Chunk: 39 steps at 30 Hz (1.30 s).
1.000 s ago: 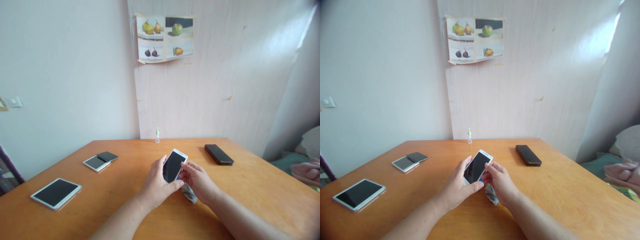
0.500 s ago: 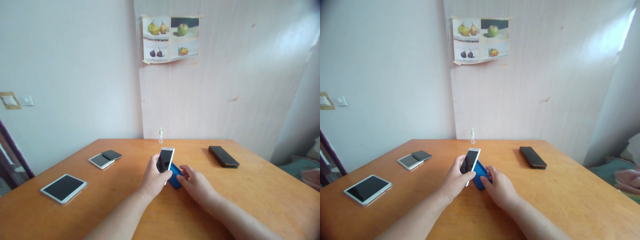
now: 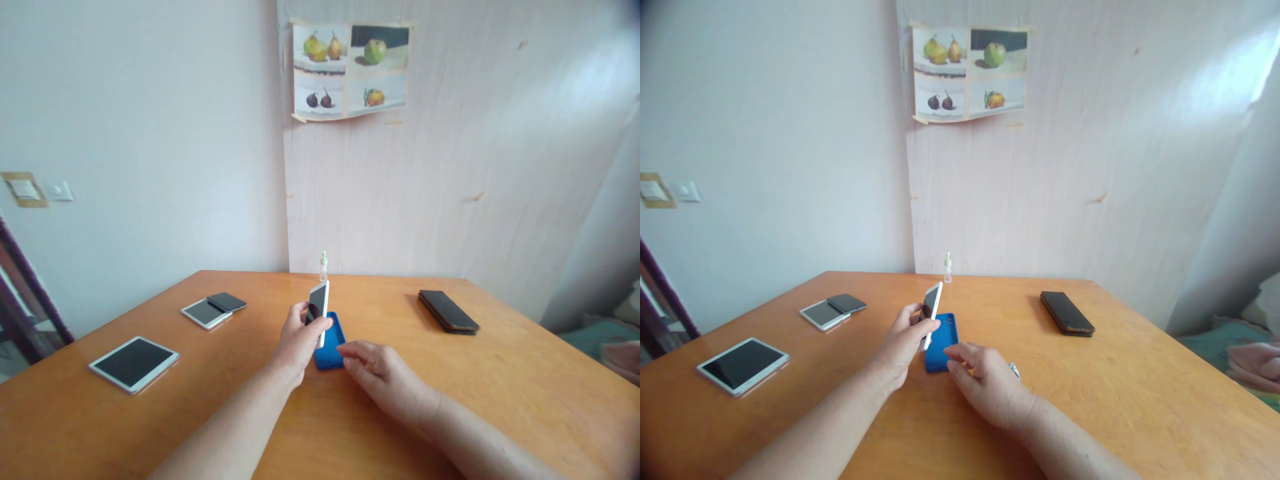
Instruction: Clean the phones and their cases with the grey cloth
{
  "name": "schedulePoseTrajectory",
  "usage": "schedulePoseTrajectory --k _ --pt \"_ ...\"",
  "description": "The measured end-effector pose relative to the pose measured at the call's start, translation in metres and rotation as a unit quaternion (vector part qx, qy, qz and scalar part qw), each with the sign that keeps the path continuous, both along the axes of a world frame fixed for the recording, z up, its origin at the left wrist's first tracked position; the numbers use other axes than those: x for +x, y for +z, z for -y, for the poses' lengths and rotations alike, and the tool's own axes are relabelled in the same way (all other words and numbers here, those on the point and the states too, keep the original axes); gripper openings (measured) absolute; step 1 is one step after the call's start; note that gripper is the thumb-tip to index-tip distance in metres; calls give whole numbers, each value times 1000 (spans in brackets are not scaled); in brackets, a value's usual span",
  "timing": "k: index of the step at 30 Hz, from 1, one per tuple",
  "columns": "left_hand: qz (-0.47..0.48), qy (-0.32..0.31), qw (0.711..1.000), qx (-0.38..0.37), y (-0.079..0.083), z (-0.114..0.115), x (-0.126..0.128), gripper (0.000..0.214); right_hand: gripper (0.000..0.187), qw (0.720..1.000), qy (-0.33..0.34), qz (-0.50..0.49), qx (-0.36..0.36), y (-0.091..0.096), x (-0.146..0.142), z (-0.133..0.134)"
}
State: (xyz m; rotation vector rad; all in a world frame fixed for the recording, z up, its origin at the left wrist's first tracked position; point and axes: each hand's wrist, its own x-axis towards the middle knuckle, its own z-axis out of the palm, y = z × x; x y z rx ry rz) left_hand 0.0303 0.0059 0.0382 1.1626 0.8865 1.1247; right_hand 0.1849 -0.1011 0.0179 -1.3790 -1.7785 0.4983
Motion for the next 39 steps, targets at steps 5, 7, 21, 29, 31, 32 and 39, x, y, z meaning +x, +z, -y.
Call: schedulePoseTrajectory --k 5,7,21,29,31,32,39 --pt "-46 -49 998 22 -3 13 10 59 28 992 -70 108 1 -6 17 -12" --pt "-47 -59 997 28 -6 14 11 60 28 978 -57 200 -15 -3 15 -9" --pt "-36 -83 995 43 -11 16 11 53 31 984 9 178 20 8 2 1" --pt "-119 -53 977 166 -30 5 14 52 26 979 -132 150 33 -2 31 -13" --pt "-189 -42 950 244 -32 3 16 51 25 980 -129 149 38 -3 30 -13" --pt "-223 -34 934 276 -34 2 16 51 25 979 -129 150 41 -3 30 -13" --pt "-372 -59 856 354 -34 5 18 45 26 977 -140 156 46 -8 34 -14"
